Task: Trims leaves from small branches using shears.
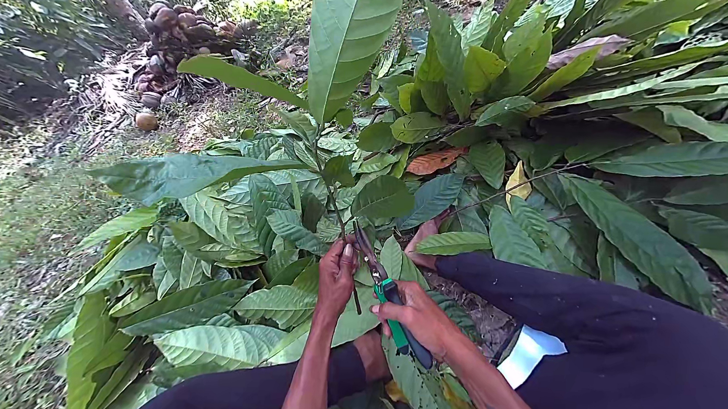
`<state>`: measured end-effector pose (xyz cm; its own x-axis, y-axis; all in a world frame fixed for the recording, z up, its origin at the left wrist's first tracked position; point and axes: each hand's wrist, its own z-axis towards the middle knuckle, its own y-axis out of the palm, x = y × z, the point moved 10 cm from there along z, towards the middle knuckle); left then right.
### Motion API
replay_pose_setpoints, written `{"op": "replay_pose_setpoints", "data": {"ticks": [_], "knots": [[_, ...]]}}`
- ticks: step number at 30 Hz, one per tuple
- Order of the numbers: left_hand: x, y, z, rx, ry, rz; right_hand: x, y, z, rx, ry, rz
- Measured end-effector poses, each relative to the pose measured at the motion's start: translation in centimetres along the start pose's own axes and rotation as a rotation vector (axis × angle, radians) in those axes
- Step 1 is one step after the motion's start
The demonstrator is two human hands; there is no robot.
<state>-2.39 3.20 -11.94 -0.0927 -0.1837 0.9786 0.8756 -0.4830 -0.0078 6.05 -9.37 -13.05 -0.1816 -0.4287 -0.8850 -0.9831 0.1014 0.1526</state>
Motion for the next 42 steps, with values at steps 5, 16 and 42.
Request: {"op": "replay_pose_setpoints", "data": {"ticks": [5,16,42], "knots": [[-0.1,0.2,-0.3,-0.001,-0.010,0.024,-0.7,0.5,0.3,-0.033,-0.013,-0.073],[0.3,0.1,-0.3,-0.010,0.015,-0.034,-1.0,-0.7,0.4,0.104,-0.057,-0.108],[0.4,1.2,-1.3,-0.066,0.020,-0.081,-4.1,-1.6,0.3,0.106,-0.153,-0.242]]}}
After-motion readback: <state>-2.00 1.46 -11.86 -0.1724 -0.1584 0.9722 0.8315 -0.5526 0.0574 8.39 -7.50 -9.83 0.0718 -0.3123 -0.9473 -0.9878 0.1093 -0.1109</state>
